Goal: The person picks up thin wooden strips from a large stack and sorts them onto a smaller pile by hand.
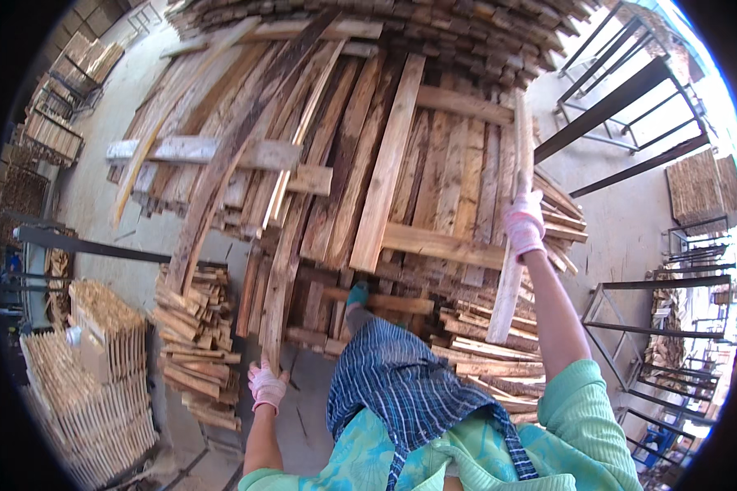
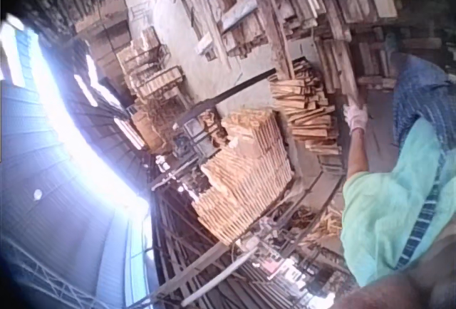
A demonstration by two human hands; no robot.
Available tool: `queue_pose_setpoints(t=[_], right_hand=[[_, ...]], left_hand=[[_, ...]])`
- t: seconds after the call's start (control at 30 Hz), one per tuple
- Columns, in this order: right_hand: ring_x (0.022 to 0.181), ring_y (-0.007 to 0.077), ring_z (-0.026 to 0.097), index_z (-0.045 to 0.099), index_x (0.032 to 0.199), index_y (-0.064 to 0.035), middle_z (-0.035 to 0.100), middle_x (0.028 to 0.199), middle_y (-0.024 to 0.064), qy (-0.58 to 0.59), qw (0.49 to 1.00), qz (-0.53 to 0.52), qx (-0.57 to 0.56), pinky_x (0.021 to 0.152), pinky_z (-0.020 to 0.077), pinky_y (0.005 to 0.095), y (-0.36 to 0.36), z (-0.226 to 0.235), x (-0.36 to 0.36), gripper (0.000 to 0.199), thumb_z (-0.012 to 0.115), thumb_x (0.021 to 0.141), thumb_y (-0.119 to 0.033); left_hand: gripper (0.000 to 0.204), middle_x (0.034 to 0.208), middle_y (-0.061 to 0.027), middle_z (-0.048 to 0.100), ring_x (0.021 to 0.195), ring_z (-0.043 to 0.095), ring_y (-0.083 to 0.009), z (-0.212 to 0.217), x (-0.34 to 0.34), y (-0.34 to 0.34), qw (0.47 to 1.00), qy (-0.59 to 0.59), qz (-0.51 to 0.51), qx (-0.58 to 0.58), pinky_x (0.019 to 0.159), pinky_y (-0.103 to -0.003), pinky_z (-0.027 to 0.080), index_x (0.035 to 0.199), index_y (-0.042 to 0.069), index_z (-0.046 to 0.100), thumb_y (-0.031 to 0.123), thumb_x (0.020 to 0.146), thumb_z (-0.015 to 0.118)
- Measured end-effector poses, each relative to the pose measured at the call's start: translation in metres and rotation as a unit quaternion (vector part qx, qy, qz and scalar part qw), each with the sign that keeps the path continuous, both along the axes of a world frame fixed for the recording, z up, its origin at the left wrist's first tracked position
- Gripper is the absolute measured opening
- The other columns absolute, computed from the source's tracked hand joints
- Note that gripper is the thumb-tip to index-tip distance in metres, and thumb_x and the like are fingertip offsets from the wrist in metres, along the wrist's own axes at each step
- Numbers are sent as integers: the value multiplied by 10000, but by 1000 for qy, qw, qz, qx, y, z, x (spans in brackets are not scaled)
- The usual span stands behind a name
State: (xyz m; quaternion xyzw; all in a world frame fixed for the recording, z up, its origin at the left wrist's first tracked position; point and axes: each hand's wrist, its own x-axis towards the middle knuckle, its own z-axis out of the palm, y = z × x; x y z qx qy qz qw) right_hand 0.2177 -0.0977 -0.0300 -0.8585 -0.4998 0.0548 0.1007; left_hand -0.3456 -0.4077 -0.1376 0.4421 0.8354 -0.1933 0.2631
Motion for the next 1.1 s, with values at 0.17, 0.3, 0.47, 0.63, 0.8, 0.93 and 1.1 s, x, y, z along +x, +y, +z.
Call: queue_pose_setpoints(t=[0.17,0.3,0.47,0.63,0.8,0.93,1.1], right_hand=[[1090,438,626,330,1558,-246,483,1292,273,96,995,-21,-5,902,535,525,-1,24,6,703,610,915,-197],[1045,261,618,362,1543,-112,564,1276,202,253,949,128,138,902,520,373,6,74,-56,715,639,883,-104],[862,138,578,400,1526,-102,611,1108,73,559,799,161,152,773,507,286,29,145,-156,697,681,888,-125],[860,141,615,345,1541,-81,659,1014,84,617,769,149,75,739,529,287,66,211,-277,727,711,922,-189],[1189,405,555,397,1495,-72,606,1253,254,301,890,320,120,985,479,466,137,143,-346,711,691,912,-353],[1173,491,567,467,1420,-125,513,1341,281,320,856,379,143,1003,490,510,63,170,-327,571,669,916,-301],[1014,443,621,558,1297,-24,601,1176,231,229,848,294,376,857,544,476,-27,116,-195,494,716,839,-115]], left_hand=[[451,1163,-219,666,1151,615,-392,47,38,61,945,-265,-182,68,1017,-421,484,1264,101,629,355,892,647],[280,1077,-158,698,1059,665,-319,202,109,119,861,-377,-268,213,946,-425,524,1087,78,710,234,854,714],[348,1165,-168,644,1099,608,-347,298,86,223,746,-62,-345,566,925,-464,508,1188,74,661,194,867,724],[330,1152,-177,659,1114,628,-332,337,17,253,759,-116,-242,593,974,-403,500,1231,21,633,200,955,663],[322,1176,-162,655,1147,640,-309,399,39,276,702,-188,-294,620,1043,-403,490,1242,-40,622,15,926,638],[356,1174,-169,638,1087,646,-306,398,43,277,721,-241,-352,546,981,-387,521,1221,-5,651,40,870,687],[439,1059,-137,667,1002,637,-355,399,156,337,595,-253,-636,422,907,-447,517,1160,63,679,16,725,726]])
